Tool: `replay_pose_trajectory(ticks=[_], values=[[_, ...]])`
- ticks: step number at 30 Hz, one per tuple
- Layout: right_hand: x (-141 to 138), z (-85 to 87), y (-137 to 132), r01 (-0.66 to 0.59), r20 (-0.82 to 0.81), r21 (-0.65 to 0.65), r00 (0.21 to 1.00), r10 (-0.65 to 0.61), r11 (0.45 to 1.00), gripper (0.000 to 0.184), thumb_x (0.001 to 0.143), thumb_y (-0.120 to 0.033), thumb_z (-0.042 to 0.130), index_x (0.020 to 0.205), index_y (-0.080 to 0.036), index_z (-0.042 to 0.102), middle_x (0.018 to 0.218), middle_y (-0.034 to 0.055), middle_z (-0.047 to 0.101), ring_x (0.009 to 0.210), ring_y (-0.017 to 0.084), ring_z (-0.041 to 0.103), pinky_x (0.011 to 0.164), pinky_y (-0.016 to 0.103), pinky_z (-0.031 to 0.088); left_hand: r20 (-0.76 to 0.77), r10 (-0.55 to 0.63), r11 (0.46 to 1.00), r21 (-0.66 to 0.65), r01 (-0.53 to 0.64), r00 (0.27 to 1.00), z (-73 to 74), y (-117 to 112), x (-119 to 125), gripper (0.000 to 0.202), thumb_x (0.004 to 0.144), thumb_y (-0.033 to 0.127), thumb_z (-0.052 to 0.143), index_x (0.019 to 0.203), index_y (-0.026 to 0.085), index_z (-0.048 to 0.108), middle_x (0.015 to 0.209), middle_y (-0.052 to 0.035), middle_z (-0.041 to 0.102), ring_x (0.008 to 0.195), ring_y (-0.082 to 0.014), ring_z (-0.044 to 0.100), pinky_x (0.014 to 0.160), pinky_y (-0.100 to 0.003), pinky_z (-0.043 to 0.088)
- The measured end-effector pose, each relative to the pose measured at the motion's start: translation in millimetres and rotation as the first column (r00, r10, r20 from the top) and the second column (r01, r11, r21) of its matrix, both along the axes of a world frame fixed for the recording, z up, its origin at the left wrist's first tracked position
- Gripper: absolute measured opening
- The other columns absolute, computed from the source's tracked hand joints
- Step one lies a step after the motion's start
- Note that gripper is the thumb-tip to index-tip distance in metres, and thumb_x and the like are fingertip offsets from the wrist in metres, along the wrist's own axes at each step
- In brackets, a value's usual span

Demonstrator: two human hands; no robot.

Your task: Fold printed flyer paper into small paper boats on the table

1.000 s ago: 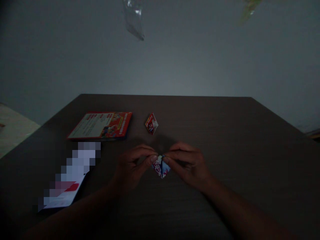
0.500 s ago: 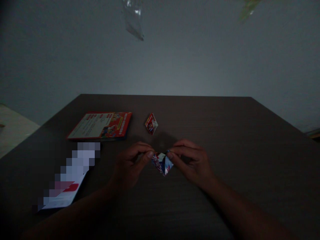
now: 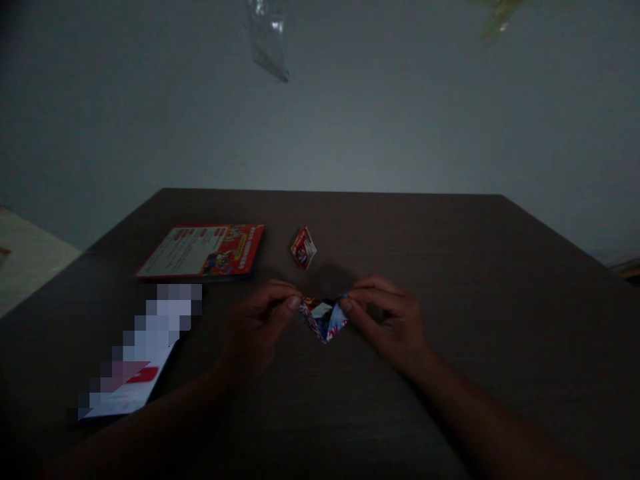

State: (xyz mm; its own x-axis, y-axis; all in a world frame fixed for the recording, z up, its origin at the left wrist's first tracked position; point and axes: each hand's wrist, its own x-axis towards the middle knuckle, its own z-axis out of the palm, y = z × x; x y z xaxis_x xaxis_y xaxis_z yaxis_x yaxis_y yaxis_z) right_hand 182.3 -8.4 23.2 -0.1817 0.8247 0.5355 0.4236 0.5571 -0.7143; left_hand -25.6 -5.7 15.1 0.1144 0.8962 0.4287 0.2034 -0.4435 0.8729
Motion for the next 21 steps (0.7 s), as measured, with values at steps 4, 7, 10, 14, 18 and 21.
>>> replay_pose_trajectory(ticks=[4,7,10,14,18,21], values=[[-0.1,0.5,0.8,0.019,-0.016,0.003,1.0,-0.019,1.0,0.009,0.08,-0.017,0.064,0.084,-0.023,0.071,0.079,0.0016,0.062,0.068,0.013,0.058,0.055,0.024,0.046,-0.003,0.033,0.999,-0.015,-0.033,0.999,-0.3,0.3,0.1,0.006,0.085,0.018,0.057,0.084,0.017,0.064,0.081,-0.0003,0.063,0.075,-0.0118,0.059,0.068,-0.023,0.045],[-0.4,1.9,1.2,0.025,-0.021,0.004,0.999,-0.025,1.0,0.008,0.08,-0.018,0.064,0.081,-0.023,0.071,0.077,0.0018,0.062,0.067,0.013,0.058,0.054,0.025,0.046,0.016,0.035,0.999,-0.02,-0.035,0.999,-1.3,0.2,-0.2,0.007,0.085,0.019,0.057,0.084,0.017,0.063,0.081,-0.0004,0.062,0.075,-0.0123,0.058,0.069,-0.024,0.045],[-0.5,2.7,1.3,0.031,-0.019,-0.004,0.999,-0.031,1.0,0.008,0.08,-0.019,0.064,0.081,-0.022,0.071,0.078,0.0022,0.062,0.067,0.014,0.059,0.055,0.025,0.046,0.02,0.042,0.998,-0.037,-0.041,0.999,0.0,-0.1,-0.4,0.008,0.086,0.019,0.056,0.084,0.017,0.063,0.081,-0.0006,0.062,0.076,-0.0127,0.058,0.069,-0.024,0.045],[-0.2,3.2,1.0,0.047,-0.012,0.003,0.999,-0.047,0.999,0.008,0.08,-0.019,0.064,0.081,-0.023,0.071,0.077,0.0021,0.062,0.067,0.014,0.059,0.055,0.026,0.046,0.017,0.065,0.996,-0.054,-0.064,0.998,2.4,0.1,-0.6,0.009,0.086,0.019,0.055,0.081,0.017,0.062,0.079,-0.0002,0.061,0.073,-0.0125,0.057,0.067,-0.023,0.044],[0.4,3.5,1.2,0.054,-0.026,-0.006,0.998,-0.054,0.999,0.008,0.081,-0.02,0.064,0.08,-0.024,0.071,0.077,0.0024,0.063,0.068,0.015,0.059,0.055,0.026,0.047,0.017,0.087,0.993,-0.079,-0.085,0.996,1.2,0.6,-1.0,0.009,0.086,0.022,0.054,0.082,0.018,0.061,0.079,-0.0002,0.06,0.073,-0.013,0.055,0.066,-0.024,0.043],[0.9,2.8,1.8,0.061,-0.038,-0.003,0.997,-0.061,0.998,0.008,0.081,-0.022,0.063,0.08,-0.024,0.071,0.076,0.0029,0.064,0.068,0.016,0.06,0.056,0.027,0.047,0.035,0.093,0.99,-0.111,-0.088,0.995,-0.4,0.3,-1.0,0.01,0.087,0.024,0.053,0.083,0.018,0.059,0.077,-0.0004,0.058,0.073,-0.0136,0.054,0.067,-0.025,0.043]])
